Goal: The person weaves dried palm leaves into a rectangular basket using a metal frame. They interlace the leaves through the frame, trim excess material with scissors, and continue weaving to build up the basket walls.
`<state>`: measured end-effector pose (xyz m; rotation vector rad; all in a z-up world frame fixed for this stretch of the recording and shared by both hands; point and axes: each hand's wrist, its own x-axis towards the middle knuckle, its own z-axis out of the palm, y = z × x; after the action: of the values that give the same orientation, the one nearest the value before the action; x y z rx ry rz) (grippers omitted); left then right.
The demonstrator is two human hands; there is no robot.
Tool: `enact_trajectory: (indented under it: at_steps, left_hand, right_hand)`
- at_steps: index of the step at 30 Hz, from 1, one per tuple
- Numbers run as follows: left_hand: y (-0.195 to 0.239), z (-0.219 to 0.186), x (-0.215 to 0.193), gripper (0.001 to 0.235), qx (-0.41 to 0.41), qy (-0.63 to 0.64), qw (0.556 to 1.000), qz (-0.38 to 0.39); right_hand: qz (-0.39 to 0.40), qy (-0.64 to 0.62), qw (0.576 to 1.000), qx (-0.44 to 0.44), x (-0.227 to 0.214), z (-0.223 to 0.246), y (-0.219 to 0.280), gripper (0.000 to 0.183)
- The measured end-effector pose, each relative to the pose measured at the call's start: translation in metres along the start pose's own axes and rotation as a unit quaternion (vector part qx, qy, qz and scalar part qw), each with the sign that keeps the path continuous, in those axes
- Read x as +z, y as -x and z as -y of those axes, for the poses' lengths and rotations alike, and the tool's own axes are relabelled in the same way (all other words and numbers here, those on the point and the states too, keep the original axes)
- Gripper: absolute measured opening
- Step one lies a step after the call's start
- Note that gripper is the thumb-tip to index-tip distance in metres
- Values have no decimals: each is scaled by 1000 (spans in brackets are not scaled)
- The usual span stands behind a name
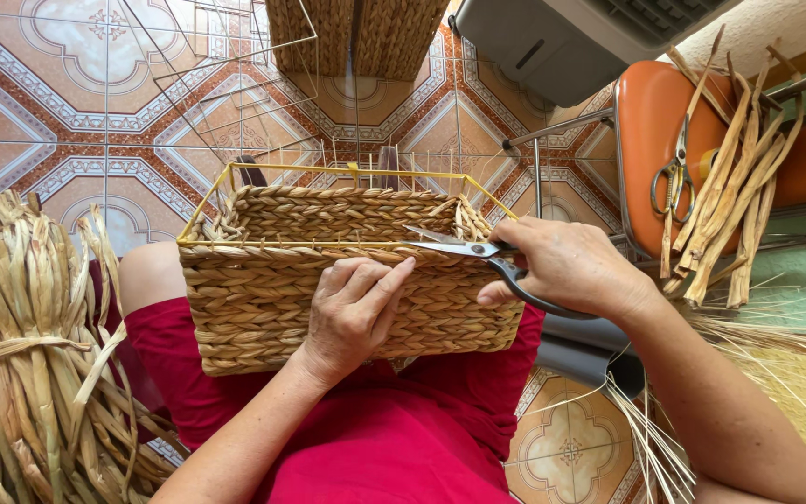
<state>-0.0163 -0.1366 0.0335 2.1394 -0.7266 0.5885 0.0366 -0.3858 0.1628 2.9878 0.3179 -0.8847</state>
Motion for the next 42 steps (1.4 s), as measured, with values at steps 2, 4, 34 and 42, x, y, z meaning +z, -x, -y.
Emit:
enact_trajectory:
  at_steps: [2,4,34,42]
  left_hand:
    - [0,-1,0,41,-3,-3,1000,6]
    - [-1,-1,0,41,-4,0,1000,5]
    - [21,9,-17,47,-88,-119,989,-30]
    - [21,10,-15,48,-94,-111,989,-31]
  right_hand:
    - [-3,7,1000,-8,-1,6,-3,81]
    - [7,5,1000,-6,-2,9,-8,80]
    - [-58,16,996,-58,5,56,-27,73]
    - [-35,-6,999,-22,1,59,-32,66]
